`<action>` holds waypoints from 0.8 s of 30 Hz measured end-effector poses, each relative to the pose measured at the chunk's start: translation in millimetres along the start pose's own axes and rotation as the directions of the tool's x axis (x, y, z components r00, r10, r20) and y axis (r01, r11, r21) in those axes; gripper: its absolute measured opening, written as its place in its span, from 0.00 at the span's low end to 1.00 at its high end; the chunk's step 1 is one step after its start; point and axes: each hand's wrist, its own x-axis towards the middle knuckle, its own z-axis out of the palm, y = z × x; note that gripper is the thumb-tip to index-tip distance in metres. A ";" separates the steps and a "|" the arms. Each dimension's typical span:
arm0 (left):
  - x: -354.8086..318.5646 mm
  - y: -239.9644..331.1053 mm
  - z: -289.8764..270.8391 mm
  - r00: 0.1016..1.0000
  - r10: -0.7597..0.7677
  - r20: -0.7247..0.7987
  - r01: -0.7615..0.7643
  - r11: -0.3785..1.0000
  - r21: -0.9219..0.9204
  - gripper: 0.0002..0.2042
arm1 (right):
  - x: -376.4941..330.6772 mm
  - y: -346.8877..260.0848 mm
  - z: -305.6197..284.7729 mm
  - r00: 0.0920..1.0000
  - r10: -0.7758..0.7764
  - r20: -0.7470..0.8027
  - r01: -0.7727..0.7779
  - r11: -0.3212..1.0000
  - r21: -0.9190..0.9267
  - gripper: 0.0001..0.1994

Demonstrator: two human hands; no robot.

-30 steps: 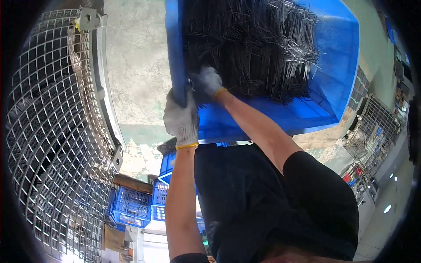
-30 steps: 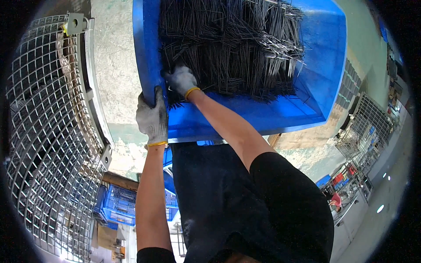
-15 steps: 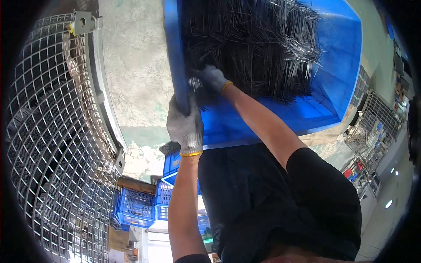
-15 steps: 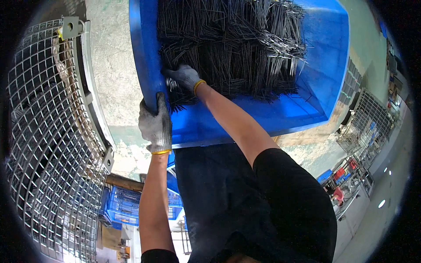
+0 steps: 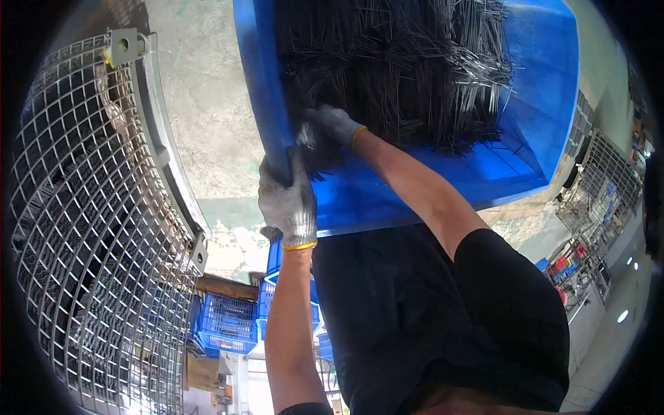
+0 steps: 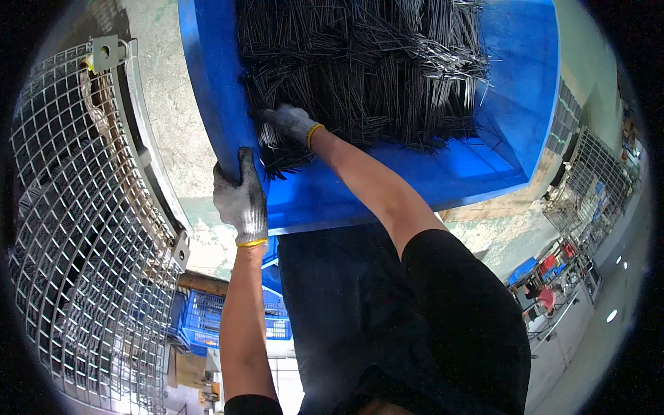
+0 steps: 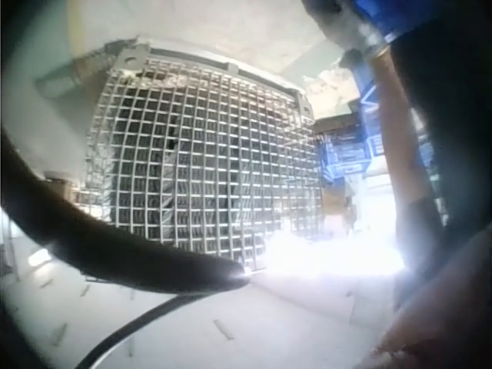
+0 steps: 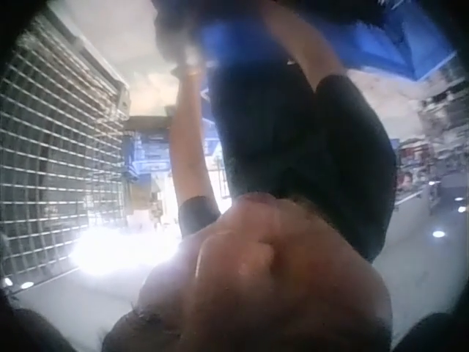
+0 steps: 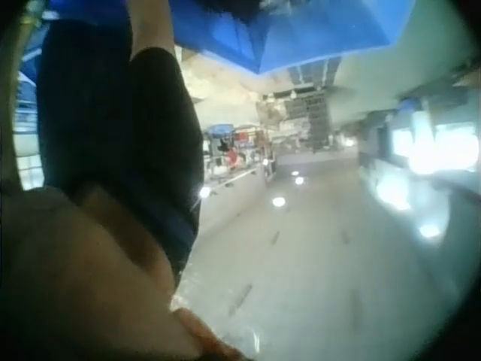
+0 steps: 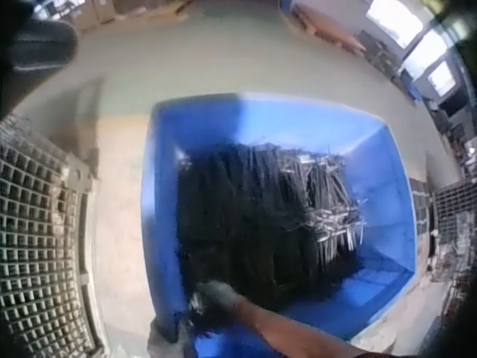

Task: Assembling thin metal wires into a frame to create a grate or rack.

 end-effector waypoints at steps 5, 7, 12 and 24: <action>0.3 1.0 -2.3 1.000 -0.008 0.005 0.008 0.999 -0.032 0.23 | -7.0 -29.0 -11.1 0.942 0.293 0.167 -0.273 0.953 -0.130 0.42; 0.0 1.5 -0.6 1.000 0.013 -0.026 -0.013 1.000 -0.007 0.22 | -7.1 -22.3 -7.4 0.952 0.292 0.090 -0.283 0.954 -0.098 0.41; -0.4 0.2 -6.9 0.998 -0.039 0.057 0.043 0.996 -0.076 0.29 | -16.0 -31.7 -18.2 0.946 0.253 0.203 -0.267 0.963 0.047 0.35; 5.9 2.9 -2.4 0.997 -0.040 0.064 0.044 0.997 -0.059 0.30 | 8.1 26.9 -28.7 0.784 -0.210 0.584 -0.558 0.172 0.812 0.21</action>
